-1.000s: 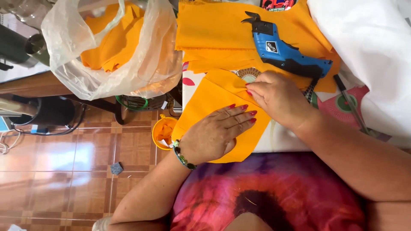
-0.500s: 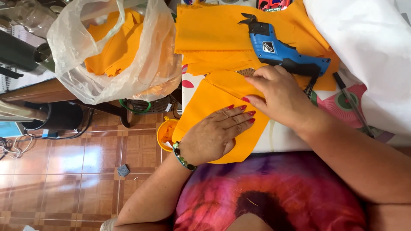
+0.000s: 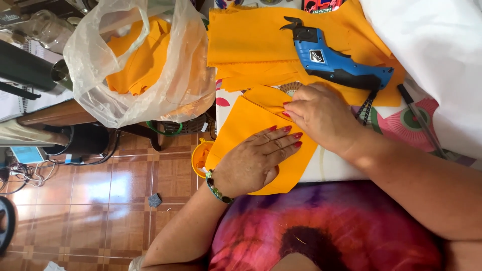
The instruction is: Cutting out pattern pieces from yellow fabric using an electric rotary cutter.
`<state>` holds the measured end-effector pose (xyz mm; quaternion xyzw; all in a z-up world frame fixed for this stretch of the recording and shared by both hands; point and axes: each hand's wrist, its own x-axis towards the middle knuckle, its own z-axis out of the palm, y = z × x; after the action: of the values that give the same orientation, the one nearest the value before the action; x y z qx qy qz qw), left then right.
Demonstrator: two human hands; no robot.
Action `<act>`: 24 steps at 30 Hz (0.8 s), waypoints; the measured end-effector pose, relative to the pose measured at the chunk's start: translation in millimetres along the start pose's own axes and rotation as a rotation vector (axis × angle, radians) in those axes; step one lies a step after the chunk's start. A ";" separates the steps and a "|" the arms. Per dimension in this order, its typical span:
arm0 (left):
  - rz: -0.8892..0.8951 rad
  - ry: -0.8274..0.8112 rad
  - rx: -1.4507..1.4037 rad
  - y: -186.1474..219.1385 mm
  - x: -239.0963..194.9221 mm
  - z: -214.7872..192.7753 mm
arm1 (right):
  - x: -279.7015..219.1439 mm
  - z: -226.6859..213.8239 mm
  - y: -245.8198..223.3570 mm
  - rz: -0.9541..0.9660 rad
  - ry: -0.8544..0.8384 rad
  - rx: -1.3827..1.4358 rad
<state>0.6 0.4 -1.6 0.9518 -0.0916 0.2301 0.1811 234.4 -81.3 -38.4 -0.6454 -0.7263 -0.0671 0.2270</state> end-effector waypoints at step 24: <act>-0.054 -0.196 -0.075 -5.5 -1.2 -5.6 | 6.7 -40.5 -13.9 -0.088 -0.145 -0.275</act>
<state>-1.4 7.7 0.8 0.9644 -0.0920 0.1274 0.2129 230.4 -93.2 3.0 -0.6410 -0.7524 -0.1291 0.0802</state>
